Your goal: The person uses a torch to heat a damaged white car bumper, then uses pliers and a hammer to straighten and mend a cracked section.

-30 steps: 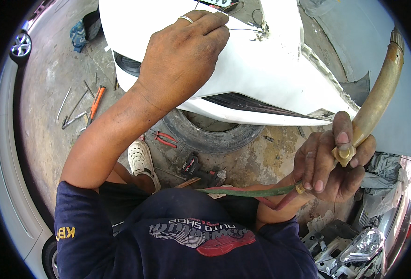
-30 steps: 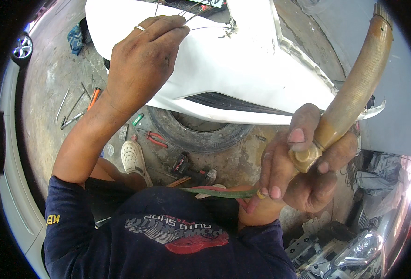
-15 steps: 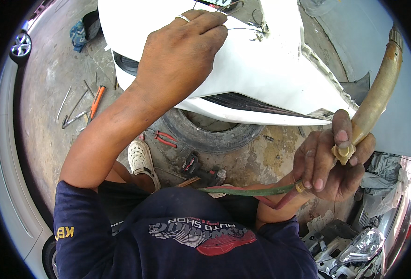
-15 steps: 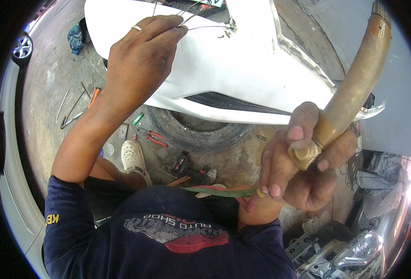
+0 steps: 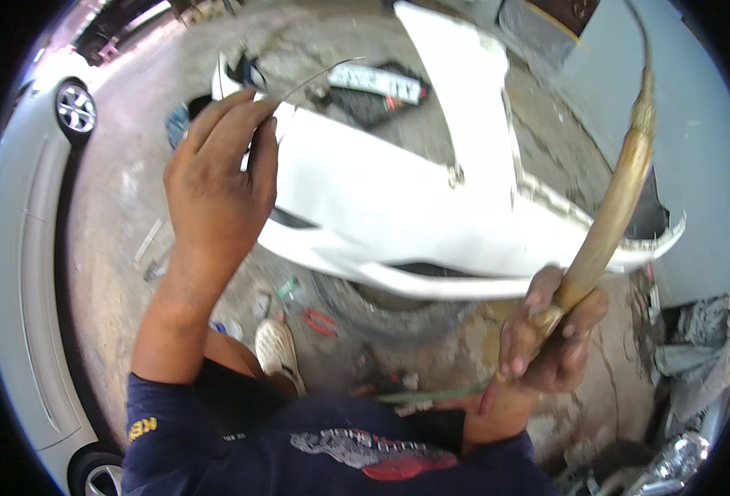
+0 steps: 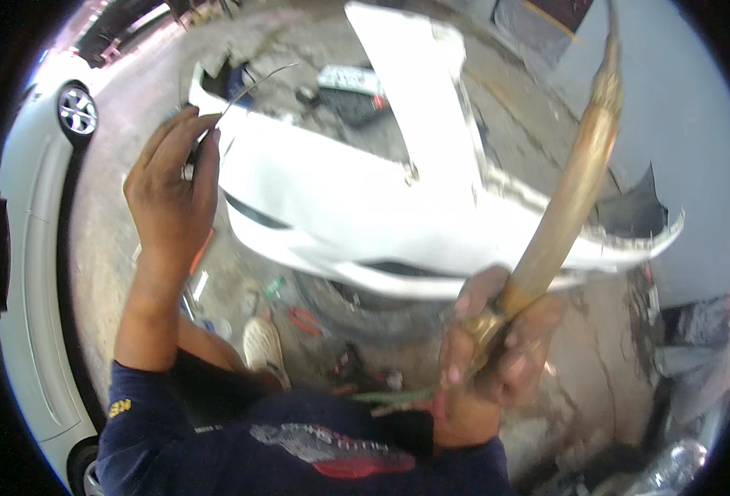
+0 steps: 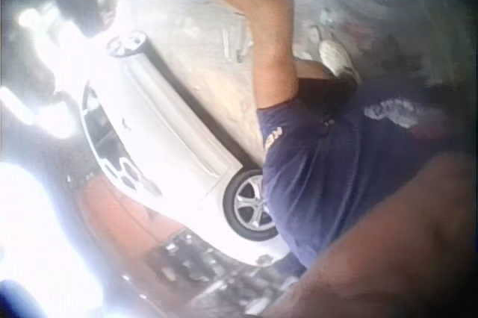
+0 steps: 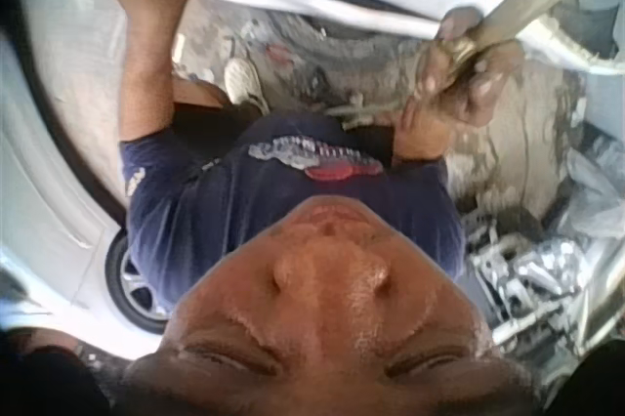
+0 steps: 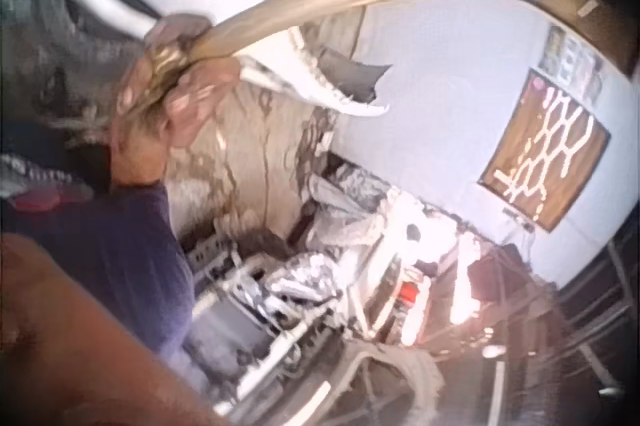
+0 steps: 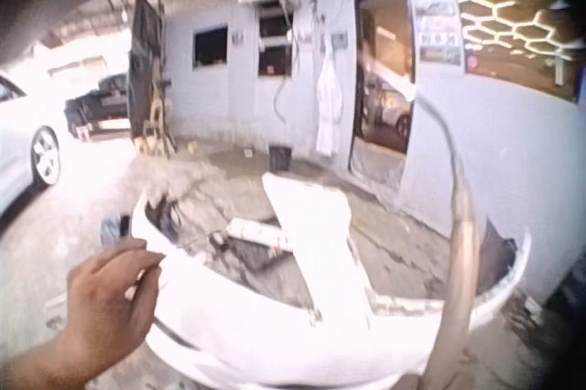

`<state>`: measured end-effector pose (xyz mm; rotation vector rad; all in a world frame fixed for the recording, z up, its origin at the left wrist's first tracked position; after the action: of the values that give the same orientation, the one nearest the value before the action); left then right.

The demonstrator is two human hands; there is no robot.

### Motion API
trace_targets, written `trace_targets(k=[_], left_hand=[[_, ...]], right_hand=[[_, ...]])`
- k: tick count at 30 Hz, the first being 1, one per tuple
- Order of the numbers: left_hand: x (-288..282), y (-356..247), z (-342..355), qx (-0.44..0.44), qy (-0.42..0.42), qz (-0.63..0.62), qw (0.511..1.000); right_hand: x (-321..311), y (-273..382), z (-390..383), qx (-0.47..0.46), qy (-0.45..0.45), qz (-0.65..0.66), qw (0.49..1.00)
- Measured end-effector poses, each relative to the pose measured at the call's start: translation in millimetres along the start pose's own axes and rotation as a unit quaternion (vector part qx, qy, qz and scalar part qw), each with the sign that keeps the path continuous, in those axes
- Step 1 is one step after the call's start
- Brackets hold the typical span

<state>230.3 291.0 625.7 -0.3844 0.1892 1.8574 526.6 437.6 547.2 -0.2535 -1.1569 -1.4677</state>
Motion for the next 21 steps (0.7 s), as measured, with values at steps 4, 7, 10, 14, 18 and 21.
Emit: trace_targets(k=[4,7,10,14,18,21], left_hand=[[-20.2,23.3,38.4,-0.159,-0.071,-0.151,0.973],[-29.2,23.5,62.7,-0.312,-0.008,-0.290,0.905],[-16.3,27.8,65.1,-0.371,0.015,-0.362,0.855],[-1.6,15.7,60.6,-0.404,0.039,-0.377,0.833],[7.6,7.1,58.9,-0.411,0.025,-0.406,0.816],[11.2,4.6,57.8,-0.408,0.009,-0.413,0.815]], right_hand=[[6.7,-14.0,-6.1,0.039,-0.039,-0.025,0.998],[19.2,-25.4,-14.8,0.113,-0.031,-0.008,0.993],[29.9,-36.3,-23.1,0.174,0.015,0.002,0.985],[32.6,-48.2,-33.0,0.243,0.057,-0.001,0.968],[34.8,-56.0,-40.1,0.254,0.085,-0.002,0.963],[36.7,-61.3,-43.5,0.260,0.089,-0.003,0.961]])
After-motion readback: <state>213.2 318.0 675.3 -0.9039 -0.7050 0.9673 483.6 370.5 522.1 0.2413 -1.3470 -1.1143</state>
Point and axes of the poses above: each hand's wrist, its own z-axis towards the middle knuckle, its own x-axis out of the palm, y = z × x, the point moved 5 cm from there along z, towards the middle knuckle, and after that the axes turned 9 degrees about -y, right-handed, at the moved point
